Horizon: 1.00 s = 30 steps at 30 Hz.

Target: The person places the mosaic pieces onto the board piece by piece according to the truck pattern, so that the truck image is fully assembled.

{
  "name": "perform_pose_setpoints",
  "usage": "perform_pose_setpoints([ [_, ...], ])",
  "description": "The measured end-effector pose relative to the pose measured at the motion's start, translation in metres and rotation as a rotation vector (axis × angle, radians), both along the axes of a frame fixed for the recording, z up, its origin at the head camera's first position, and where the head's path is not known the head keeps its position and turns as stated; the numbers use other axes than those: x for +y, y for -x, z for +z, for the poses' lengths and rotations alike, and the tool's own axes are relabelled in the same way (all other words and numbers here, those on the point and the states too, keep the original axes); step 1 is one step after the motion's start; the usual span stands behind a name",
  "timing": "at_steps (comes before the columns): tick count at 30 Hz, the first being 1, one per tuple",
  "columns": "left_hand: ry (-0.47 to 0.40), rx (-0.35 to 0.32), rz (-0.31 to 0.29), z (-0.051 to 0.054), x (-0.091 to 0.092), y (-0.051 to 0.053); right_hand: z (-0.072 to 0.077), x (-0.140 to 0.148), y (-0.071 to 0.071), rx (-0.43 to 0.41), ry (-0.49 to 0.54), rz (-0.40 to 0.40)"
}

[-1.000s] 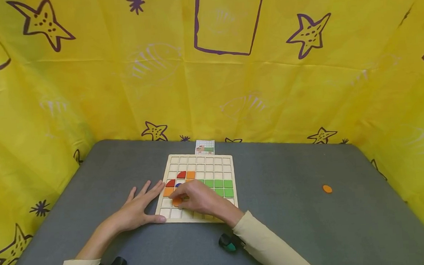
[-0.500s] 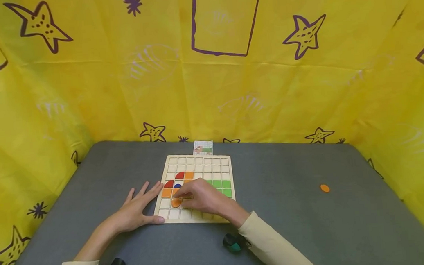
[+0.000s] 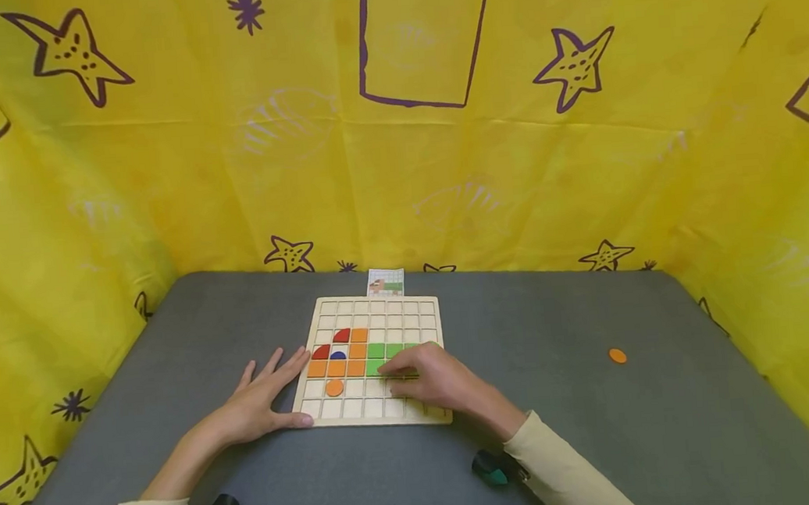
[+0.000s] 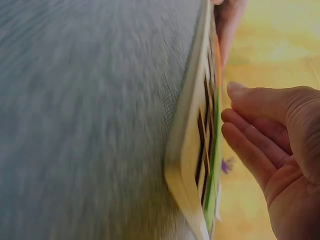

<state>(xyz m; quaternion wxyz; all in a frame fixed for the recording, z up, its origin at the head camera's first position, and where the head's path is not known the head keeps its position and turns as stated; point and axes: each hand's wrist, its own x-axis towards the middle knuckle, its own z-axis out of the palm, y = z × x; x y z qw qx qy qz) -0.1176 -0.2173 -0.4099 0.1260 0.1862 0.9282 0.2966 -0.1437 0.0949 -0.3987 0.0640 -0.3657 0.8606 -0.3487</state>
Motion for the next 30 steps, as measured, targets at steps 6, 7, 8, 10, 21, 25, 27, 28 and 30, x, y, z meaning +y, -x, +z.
perform_pose_setpoints([
  [6, 0.005, -0.002, 0.006, 0.001, -0.003, -0.001, 0.004, 0.021, 0.003, -0.010, 0.027, -0.058],
  [7, 0.007, 0.000, 0.007, 0.001, -0.004, -0.002, 0.004, 0.025, 0.003, -0.003, 0.030, -0.063],
  [8, 0.006, 0.003, 0.007, 0.001, -0.004, -0.002, 0.003, 0.030, 0.004, 0.001, 0.036, -0.067],
  [10, 0.001, 0.007, 0.003, 0.001, -0.003, -0.001, 0.003, 0.040, 0.004, 0.021, 0.049, -0.074],
  [21, -0.020, 0.028, -0.007, -0.002, -0.001, -0.002, -0.002, 0.090, 0.004, 0.060, 0.054, -0.158],
  [25, -0.016, 0.026, -0.006, -0.002, -0.001, -0.002, -0.004, 0.105, 0.004, 0.085, 0.047, -0.197],
  [27, -0.011, 0.022, -0.004, -0.001, -0.001, -0.002, -0.006, 0.113, 0.004, 0.102, 0.051, -0.215],
  [28, -0.011, 0.022, -0.004, -0.001, -0.001, -0.002, -0.007, 0.116, 0.004, 0.113, 0.056, -0.223],
  [30, -0.006, 0.020, -0.004, -0.001, -0.001, -0.002, -0.009, 0.124, 0.004, 0.129, 0.056, -0.237],
])
